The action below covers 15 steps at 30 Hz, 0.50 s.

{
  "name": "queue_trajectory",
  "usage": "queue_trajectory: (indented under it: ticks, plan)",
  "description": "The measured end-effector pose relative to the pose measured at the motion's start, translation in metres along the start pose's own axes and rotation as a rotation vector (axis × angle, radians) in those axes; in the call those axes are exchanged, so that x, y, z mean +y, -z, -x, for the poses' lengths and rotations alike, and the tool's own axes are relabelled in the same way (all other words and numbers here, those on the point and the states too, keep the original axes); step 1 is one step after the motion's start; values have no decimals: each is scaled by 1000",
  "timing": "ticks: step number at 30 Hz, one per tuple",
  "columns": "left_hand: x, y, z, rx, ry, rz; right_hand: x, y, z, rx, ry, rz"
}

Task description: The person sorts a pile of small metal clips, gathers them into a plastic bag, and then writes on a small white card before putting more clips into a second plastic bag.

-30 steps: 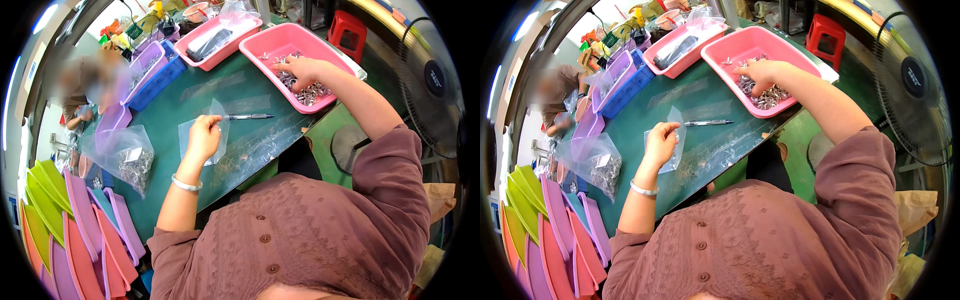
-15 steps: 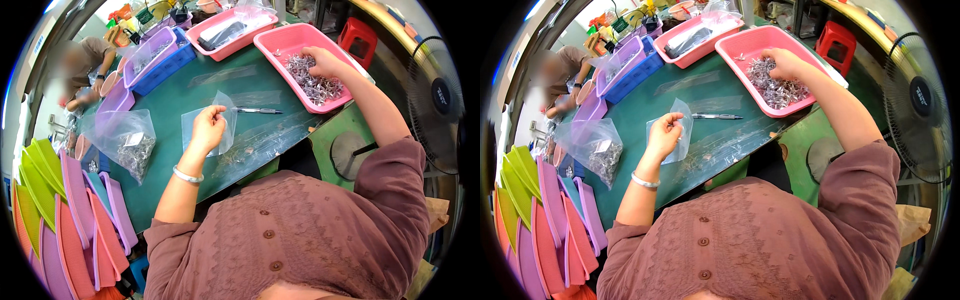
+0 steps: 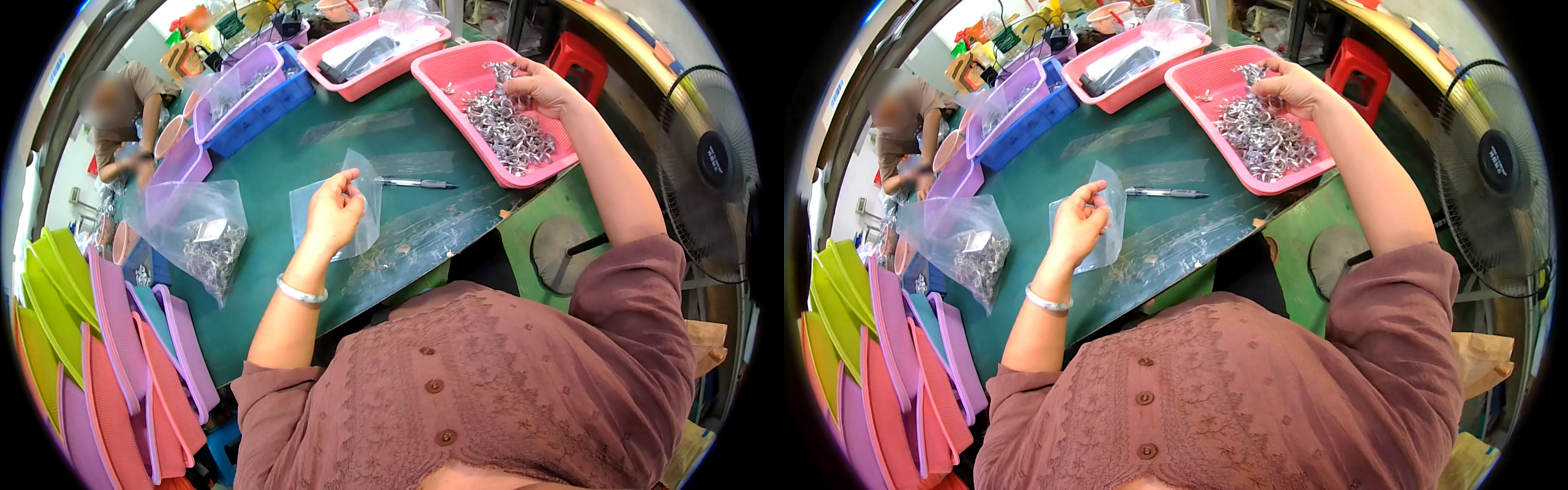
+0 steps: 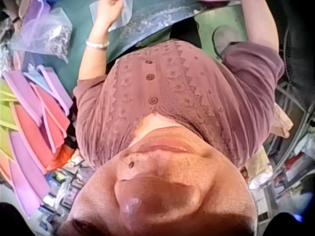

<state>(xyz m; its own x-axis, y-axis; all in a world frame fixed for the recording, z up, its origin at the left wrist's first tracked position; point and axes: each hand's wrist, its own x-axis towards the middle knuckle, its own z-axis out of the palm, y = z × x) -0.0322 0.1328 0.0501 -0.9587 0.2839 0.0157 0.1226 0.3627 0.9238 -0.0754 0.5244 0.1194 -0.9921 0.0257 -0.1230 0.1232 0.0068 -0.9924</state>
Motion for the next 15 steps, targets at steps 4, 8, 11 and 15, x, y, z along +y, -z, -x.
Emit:
queue_trajectory:
  ticks: [4, 8, 11, 15]
  plan:
    - [3, -1, -2, -25, 6, -8, -31, -55, 20, -283, 107, -77]
    - [2, -4, 0, -20, 31, 7, -22, -135, 27, -493, 71, -223]
    - [-3, -8, 0, 31, 2, 82, 12, -188, 28, -583, -30, -401]
    - [-4, -1, 4, 154, -59, -117, 45, -227, 28, -473, -149, -467]
